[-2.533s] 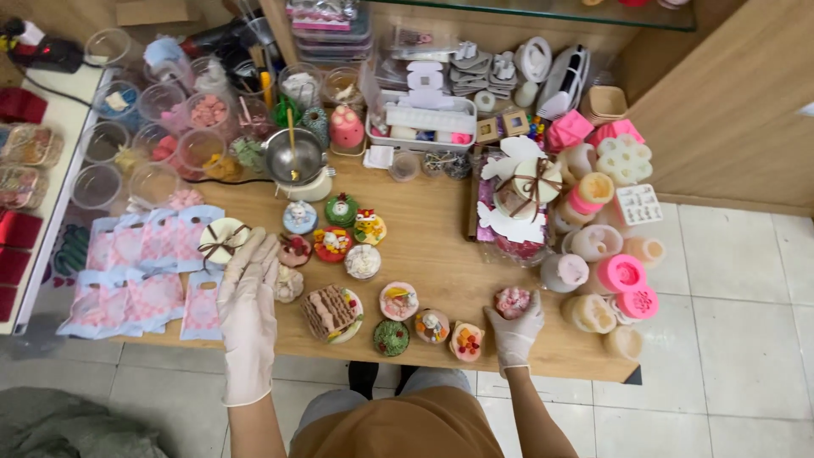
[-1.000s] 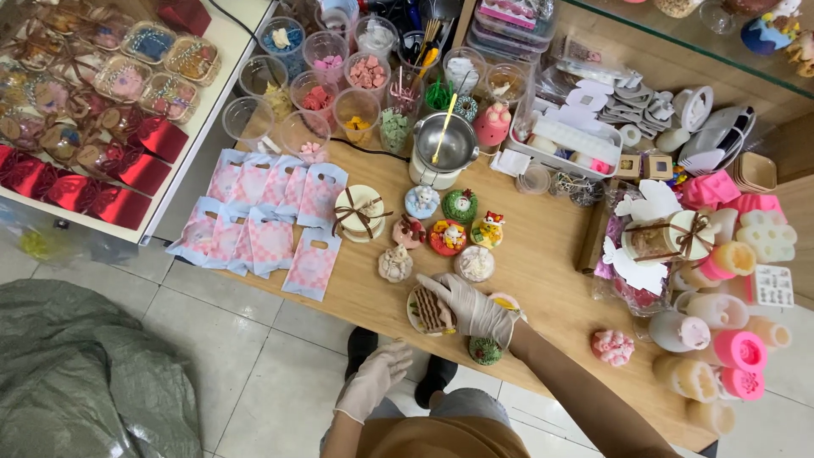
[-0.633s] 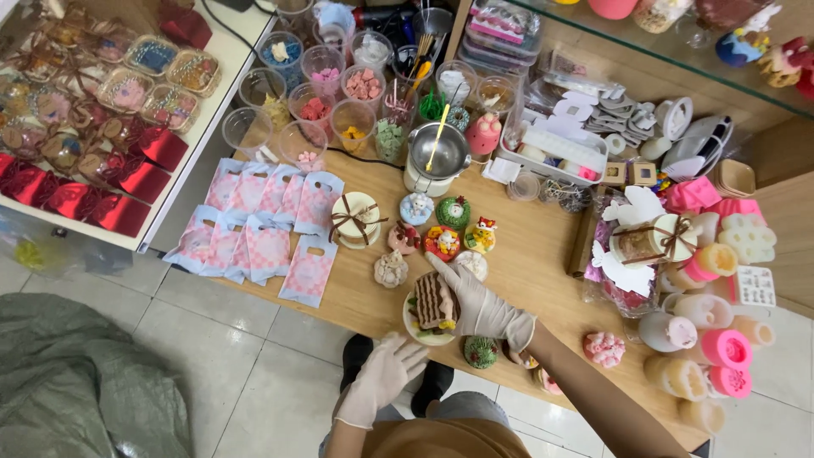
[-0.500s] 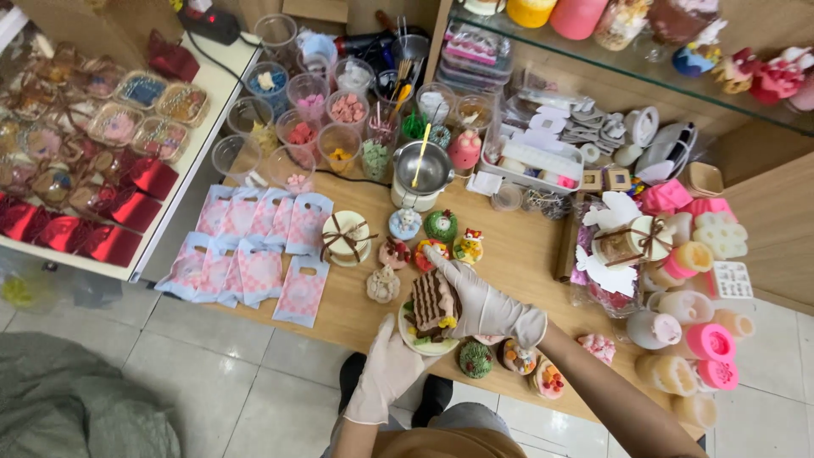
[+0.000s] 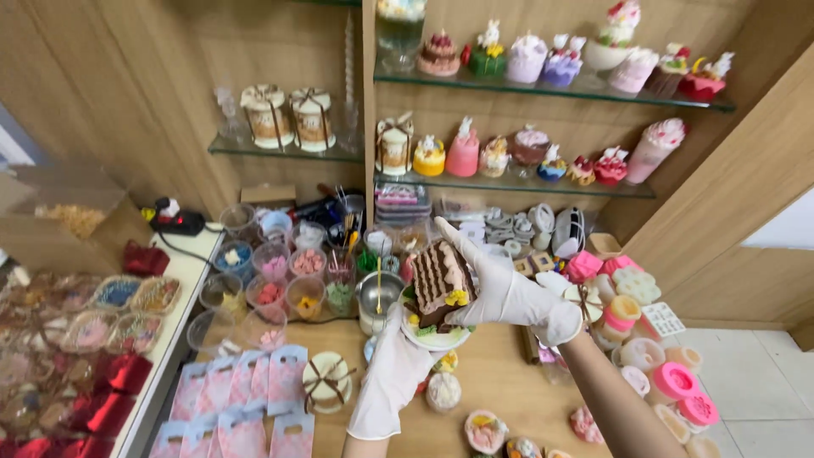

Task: The person picks up decorative candles from a table and places them onto the shelves of a wooden display cabinet by hand.

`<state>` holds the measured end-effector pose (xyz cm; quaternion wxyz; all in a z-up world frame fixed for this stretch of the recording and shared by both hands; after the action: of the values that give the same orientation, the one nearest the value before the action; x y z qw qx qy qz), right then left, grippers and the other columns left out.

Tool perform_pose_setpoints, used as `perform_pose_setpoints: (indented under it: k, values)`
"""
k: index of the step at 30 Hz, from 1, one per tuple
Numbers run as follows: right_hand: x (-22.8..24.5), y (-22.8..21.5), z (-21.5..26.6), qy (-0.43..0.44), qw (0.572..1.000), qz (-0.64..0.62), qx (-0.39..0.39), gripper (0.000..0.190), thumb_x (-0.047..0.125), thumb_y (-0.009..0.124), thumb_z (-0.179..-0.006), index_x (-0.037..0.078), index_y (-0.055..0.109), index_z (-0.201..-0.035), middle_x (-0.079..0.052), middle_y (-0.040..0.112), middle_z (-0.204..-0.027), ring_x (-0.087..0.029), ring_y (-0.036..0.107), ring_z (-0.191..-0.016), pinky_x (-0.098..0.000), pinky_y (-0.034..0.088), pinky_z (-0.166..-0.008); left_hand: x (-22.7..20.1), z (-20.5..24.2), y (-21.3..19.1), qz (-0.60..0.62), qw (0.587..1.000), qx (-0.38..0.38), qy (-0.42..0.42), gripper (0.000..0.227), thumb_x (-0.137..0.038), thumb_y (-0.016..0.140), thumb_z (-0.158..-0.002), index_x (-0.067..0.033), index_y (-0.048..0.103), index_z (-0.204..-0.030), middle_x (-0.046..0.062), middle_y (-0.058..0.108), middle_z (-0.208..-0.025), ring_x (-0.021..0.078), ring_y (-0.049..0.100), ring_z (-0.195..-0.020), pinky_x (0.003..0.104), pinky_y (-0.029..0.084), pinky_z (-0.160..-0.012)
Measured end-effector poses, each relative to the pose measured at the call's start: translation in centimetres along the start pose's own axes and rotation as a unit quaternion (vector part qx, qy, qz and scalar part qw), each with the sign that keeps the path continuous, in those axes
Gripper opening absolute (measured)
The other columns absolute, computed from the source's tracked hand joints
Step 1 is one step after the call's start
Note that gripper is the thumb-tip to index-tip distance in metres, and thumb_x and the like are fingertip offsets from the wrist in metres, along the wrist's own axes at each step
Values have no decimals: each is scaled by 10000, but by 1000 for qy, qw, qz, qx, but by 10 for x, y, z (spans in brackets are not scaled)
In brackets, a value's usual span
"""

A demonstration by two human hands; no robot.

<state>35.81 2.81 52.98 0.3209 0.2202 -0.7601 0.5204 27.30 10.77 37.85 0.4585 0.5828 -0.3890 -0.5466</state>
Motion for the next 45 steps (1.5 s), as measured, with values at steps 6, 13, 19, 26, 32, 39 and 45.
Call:
perform_pose_setpoints:
  k: [6,13,19,26,32,39,45]
  values:
    - [23,-22,-10,35,990,-105,-90,1228,67,869,-664,94,143,-1654,-129,346,-1666,-209,320,-1527,-345,258,-1242,-21,-13,39,46,999,-19,-4,542,-410,329,-1029,-139,433,-1486,132,528,-1495,334,525,-1348,614,426,-1116]
    - [23,-28,-9,40,967,-73,-242,1190,94,891,-641,68,214,-1618,-124,398,-1622,-216,340,-1520,-355,263,-1230,-52,-39,56,37,998,48,-15,610,-438,312,-1054,-28,415,-1495,224,538,-1480,373,546,-1338,567,446,-1132]
    - [17,-23,-14,1,923,13,-386,1184,100,929,-601,17,266,-1578,-144,393,-1599,-236,353,-1491,-363,266,-1219,-70,-48,82,-36,998,39,-31,617,-483,323,-992,-118,435,-1477,175,584,-1393,345,602,-1235,585,471,-1057]
    - [18,-29,-36,12,906,-72,-416,1104,13,848,-644,55,293,-1598,-131,436,-1583,-221,416,-1456,-346,346,-1191,-83,-79,96,23,996,85,14,565,-438,371,-1057,-68,462,-1474,162,579,-1433,323,586,-1282,501,473,-1120]
    - [13,-39,-53,-6,890,-48,-454,1189,-7,841,-613,54,186,-1603,-151,369,-1603,-243,409,-1444,-361,356,-1173,-97,-104,116,9,994,109,28,571,-436,351,-1052,-39,448,-1451,199,570,-1413,349,574,-1275,530,455,-1121]
    - [-5,-47,-67,-30,900,2,-434,1205,77,903,-623,26,199,-1600,-185,386,-1598,-272,376,-1485,-382,282,-1220,-114,-125,111,-1,996,54,65,599,-443,377,-1060,-21,446,-1480,186,542,-1491,319,557,-1326,472,439,-1140]
    - [-9,-53,-77,-27,912,-23,-409,1191,103,902,-647,36,192,-1601,-182,344,-1629,-265,331,-1509,-383,274,-1207,-143,-112,120,-22,990,24,137,611,-436,346,-1048,5,402,-1468,217,511,-1496,370,515,-1359,542,433,-1141]
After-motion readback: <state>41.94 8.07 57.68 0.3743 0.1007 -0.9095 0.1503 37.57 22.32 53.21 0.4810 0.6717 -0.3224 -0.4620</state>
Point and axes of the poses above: each hand's wrist, its own z-axis away from the middle knuckle, its own y-axis out of the palm, x = y × z, the point moved 6 cm from there along -z, towards the middle knuckle
